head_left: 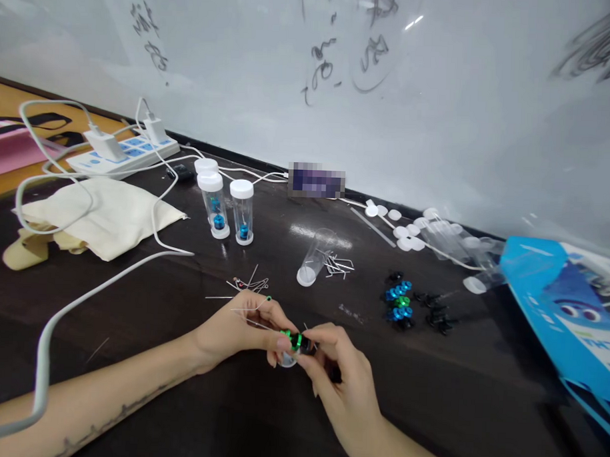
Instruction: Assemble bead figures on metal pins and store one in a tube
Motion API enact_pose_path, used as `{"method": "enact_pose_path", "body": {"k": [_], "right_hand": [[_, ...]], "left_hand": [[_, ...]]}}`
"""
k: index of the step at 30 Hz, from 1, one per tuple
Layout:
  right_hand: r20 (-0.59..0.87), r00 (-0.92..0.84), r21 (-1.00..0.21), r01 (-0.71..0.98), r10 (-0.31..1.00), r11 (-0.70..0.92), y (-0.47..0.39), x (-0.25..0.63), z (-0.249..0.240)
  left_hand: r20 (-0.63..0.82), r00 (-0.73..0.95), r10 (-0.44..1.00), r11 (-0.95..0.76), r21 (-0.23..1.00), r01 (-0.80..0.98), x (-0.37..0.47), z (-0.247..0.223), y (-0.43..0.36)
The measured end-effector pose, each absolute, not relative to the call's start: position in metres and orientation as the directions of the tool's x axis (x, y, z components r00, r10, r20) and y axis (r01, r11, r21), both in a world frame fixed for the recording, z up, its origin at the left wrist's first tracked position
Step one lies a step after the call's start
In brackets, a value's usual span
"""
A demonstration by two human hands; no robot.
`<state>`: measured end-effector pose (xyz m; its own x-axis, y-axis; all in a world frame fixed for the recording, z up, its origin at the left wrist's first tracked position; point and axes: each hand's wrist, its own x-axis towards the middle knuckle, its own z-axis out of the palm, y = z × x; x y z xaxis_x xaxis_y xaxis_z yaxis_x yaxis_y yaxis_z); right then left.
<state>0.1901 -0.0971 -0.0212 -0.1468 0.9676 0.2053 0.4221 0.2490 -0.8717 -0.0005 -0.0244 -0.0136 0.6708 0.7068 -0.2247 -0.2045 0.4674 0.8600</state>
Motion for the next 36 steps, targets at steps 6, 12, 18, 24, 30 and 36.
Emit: {"method": "enact_pose_path", "body": {"k": [6,12,18,24,30,36], "right_hand": [[0.159,-0.226,-0.862,0.443,0.961,0.246,-0.0981,0.1925,-0.0147],[0.211,-0.237,-0.855,0.425,0.948,0.297,-0.0973,0.1920,-0.0171],[0.211,-0.232,-0.870,0.398,0.950,0.291,-0.0969,0.1929,-0.0191],[0.245,-0.209,-0.880,0.362,0.947,0.308,-0.0967,0.1918,-0.0180],[0.199,-0.262,-0.871,0.395,0.944,0.293,-0.0979,0.1934,-0.0181],[0.279,-0.197,-0.880,0.340,0.940,0.332,-0.0964,0.1916,-0.0197]], "left_hand": [[-0.214,0.699,0.682,0.493,0.841,-0.223,-0.0002,-0.0134,-0.0262],[-0.209,0.702,0.680,0.495,0.838,-0.230,-0.0004,-0.0130,-0.0261],[-0.217,0.702,0.678,0.504,0.833,-0.229,-0.0007,-0.0124,-0.0266],[-0.210,0.698,0.685,0.494,0.838,-0.232,-0.0013,-0.0139,-0.0255],[-0.210,0.720,0.661,0.515,0.825,-0.232,-0.0005,-0.0137,-0.0263],[-0.216,0.693,0.688,0.492,0.841,-0.226,-0.0013,-0.0129,-0.0248]]}}
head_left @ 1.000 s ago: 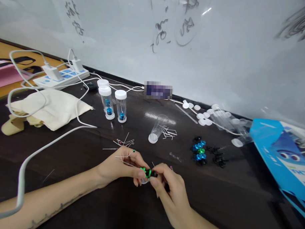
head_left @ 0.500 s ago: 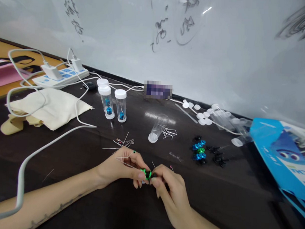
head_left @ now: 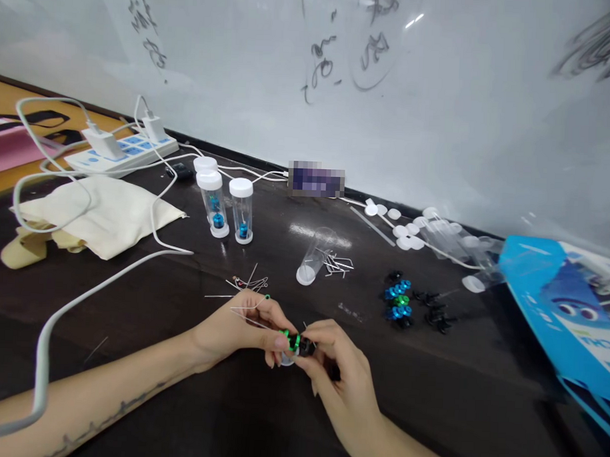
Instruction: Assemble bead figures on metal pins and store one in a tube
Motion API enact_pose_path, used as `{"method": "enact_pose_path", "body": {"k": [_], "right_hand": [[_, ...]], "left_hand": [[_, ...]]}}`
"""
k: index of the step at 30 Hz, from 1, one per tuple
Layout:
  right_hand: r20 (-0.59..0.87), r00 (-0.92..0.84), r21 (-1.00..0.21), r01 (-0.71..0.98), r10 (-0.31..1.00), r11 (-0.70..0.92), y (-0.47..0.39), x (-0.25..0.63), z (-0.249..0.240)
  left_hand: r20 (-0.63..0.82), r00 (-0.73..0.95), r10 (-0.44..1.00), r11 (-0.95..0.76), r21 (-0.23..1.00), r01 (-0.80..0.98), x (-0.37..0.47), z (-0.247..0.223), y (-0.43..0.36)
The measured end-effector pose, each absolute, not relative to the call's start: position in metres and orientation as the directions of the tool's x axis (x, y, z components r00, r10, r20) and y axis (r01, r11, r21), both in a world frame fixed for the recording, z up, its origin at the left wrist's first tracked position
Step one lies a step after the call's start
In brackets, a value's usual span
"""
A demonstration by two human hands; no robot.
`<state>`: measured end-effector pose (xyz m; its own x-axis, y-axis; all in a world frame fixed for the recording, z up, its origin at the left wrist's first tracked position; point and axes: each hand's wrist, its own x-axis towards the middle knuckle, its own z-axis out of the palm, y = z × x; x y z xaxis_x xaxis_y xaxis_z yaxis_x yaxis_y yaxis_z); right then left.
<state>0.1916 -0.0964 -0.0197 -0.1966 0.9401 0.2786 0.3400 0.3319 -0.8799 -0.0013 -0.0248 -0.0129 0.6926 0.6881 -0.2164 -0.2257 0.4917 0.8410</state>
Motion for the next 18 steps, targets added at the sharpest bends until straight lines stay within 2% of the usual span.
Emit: {"method": "enact_pose_path", "body": {"k": [4,9,13,18], "right_hand": [[0.213,-0.238,-0.880,0.374,0.948,0.292,-0.0964,0.1919,-0.0187],[0.291,-0.209,-0.874,0.340,0.934,0.348,-0.0967,0.1918,-0.0182],[0.229,-0.230,-0.885,0.355,0.946,0.301,-0.0967,0.1921,-0.0174],[0.319,-0.203,-0.867,0.331,0.926,0.372,-0.0963,0.1922,-0.0185]], "left_hand": [[-0.218,0.713,0.667,0.508,0.832,-0.220,-0.0019,-0.0137,-0.0257],[-0.216,0.695,0.686,0.494,0.840,-0.226,-0.0014,-0.0127,-0.0254],[-0.216,0.711,0.669,0.511,0.829,-0.229,-0.0012,-0.0123,-0.0248],[-0.218,0.696,0.685,0.501,0.834,-0.232,-0.0008,-0.0126,-0.0246]]}}
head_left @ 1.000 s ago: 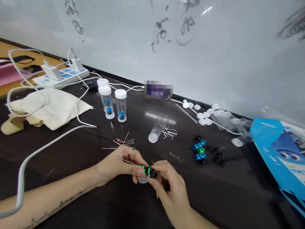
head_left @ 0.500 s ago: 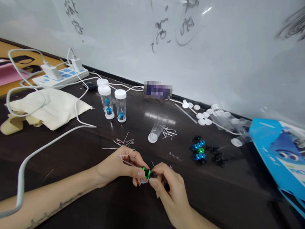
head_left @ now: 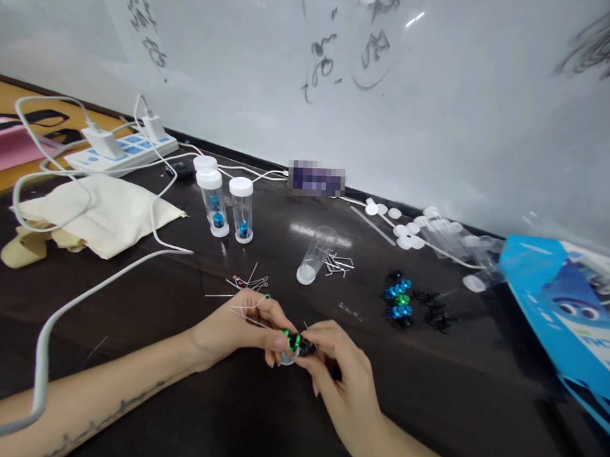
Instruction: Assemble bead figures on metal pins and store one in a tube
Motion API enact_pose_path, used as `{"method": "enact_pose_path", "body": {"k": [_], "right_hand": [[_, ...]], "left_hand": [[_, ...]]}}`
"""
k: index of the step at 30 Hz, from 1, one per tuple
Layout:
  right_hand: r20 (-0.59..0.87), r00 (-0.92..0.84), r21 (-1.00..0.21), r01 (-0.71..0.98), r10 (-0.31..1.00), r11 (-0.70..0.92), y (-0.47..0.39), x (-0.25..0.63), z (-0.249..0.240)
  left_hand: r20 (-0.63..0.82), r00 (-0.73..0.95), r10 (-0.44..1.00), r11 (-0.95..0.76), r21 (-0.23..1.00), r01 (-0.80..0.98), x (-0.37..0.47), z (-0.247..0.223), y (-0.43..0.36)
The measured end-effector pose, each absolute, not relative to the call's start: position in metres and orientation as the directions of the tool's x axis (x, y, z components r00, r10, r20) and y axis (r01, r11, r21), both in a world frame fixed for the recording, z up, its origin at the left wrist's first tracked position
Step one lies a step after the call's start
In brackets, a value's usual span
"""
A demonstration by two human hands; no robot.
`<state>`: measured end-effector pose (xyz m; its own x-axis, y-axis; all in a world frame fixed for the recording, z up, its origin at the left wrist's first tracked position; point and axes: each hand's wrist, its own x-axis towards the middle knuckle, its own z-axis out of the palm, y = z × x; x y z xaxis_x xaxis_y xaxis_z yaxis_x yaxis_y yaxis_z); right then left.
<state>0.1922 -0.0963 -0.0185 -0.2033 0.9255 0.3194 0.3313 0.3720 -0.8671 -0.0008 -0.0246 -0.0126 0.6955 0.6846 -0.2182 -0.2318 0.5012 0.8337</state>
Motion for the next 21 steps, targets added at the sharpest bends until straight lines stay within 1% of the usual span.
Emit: {"method": "enact_pose_path", "body": {"k": [5,10,14,19,21], "right_hand": [[0.239,-0.227,-0.880,0.360,0.944,0.310,-0.0961,0.1923,-0.0177],[0.330,-0.189,-0.860,0.345,0.925,0.377,-0.0971,0.1909,-0.0167],[0.270,-0.219,-0.877,0.345,0.938,0.334,-0.0975,0.1909,-0.0160],[0.329,-0.189,-0.868,0.325,0.925,0.375,-0.0972,0.1909,-0.0182],[0.299,-0.203,-0.875,0.331,0.932,0.353,-0.0970,0.1915,-0.0181]], "left_hand": [[-0.220,0.706,0.673,0.508,0.832,-0.224,-0.0005,-0.0121,-0.0256],[-0.231,0.690,0.686,0.500,0.838,-0.216,-0.0004,-0.0116,-0.0258],[-0.233,0.706,0.669,0.520,0.826,-0.220,0.0001,-0.0111,-0.0260],[-0.228,0.695,0.682,0.508,0.831,-0.226,0.0005,-0.0105,-0.0260],[-0.225,0.702,0.675,0.512,0.828,-0.227,0.0003,-0.0105,-0.0263]]}}
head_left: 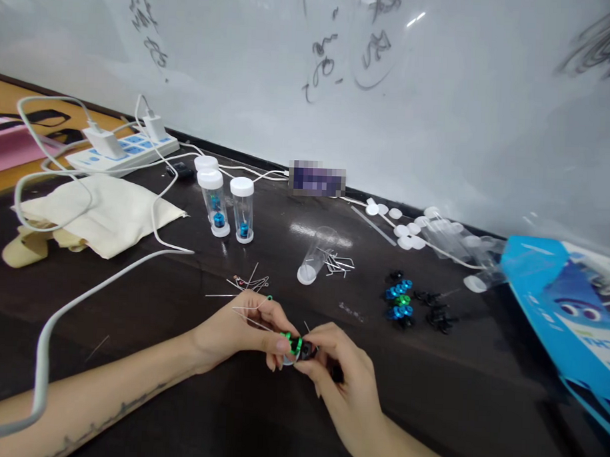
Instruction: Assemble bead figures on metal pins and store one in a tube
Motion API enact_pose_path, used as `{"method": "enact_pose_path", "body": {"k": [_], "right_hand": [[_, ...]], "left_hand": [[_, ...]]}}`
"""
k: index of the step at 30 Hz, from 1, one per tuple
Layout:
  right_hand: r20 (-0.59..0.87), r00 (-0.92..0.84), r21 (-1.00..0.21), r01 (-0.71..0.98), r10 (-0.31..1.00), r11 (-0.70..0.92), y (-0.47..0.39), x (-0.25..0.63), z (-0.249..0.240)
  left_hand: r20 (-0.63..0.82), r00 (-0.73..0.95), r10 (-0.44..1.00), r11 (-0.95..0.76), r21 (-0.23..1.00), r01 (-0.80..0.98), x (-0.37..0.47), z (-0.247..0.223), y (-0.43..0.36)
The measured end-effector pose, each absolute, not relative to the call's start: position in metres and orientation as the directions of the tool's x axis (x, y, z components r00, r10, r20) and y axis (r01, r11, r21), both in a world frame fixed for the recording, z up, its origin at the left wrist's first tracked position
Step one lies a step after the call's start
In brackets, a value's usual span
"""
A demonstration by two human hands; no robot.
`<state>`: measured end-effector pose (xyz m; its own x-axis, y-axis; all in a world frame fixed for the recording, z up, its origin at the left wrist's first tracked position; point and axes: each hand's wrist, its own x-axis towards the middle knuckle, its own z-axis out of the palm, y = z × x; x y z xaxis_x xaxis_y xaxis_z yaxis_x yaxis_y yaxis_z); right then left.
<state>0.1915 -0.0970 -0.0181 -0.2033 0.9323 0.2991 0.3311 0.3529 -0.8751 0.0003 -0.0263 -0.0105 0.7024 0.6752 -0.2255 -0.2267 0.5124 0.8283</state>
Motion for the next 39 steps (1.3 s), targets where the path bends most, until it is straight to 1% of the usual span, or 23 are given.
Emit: {"method": "enact_pose_path", "body": {"k": [3,9,14,20,25,31,36,39], "right_hand": [[0.245,-0.230,-0.877,0.361,0.942,0.316,-0.0967,0.1924,-0.0171],[0.288,-0.187,-0.866,0.368,0.939,0.339,-0.0971,0.1922,-0.0171],[0.215,-0.240,-0.877,0.379,0.947,0.295,-0.0979,0.1937,-0.0160],[0.323,-0.190,-0.859,0.351,0.927,0.371,-0.0978,0.1914,-0.0199],[0.211,-0.247,-0.878,0.377,0.946,0.294,-0.0984,0.1931,-0.0181],[0.267,-0.185,-0.884,0.343,0.946,0.317,-0.0988,0.1916,-0.0202],[0.203,-0.244,-0.878,0.383,0.948,0.287,-0.0983,0.1933,-0.0201],[0.276,-0.204,-0.873,0.356,0.939,0.334,-0.0978,0.1924,-0.0197]], "left_hand": [[-0.224,0.713,0.664,0.520,0.824,-0.226,-0.0002,-0.0112,-0.0265],[-0.230,0.689,0.687,0.499,0.838,-0.219,-0.0007,-0.0120,-0.0257],[-0.234,0.712,0.662,0.524,0.824,-0.217,0.0001,-0.0119,-0.0272],[-0.232,0.681,0.694,0.493,0.843,-0.215,0.0001,-0.0130,-0.0256],[-0.239,0.705,0.668,0.520,0.828,-0.213,0.0009,-0.0123,-0.0274],[-0.232,0.688,0.687,0.496,0.842,-0.211,0.0002,-0.0127,-0.0265],[-0.239,0.706,0.666,0.520,0.828,-0.209,0.0001,-0.0126,-0.0271],[-0.228,0.696,0.681,0.499,0.840,-0.212,-0.0003,-0.0128,-0.0263]]}}
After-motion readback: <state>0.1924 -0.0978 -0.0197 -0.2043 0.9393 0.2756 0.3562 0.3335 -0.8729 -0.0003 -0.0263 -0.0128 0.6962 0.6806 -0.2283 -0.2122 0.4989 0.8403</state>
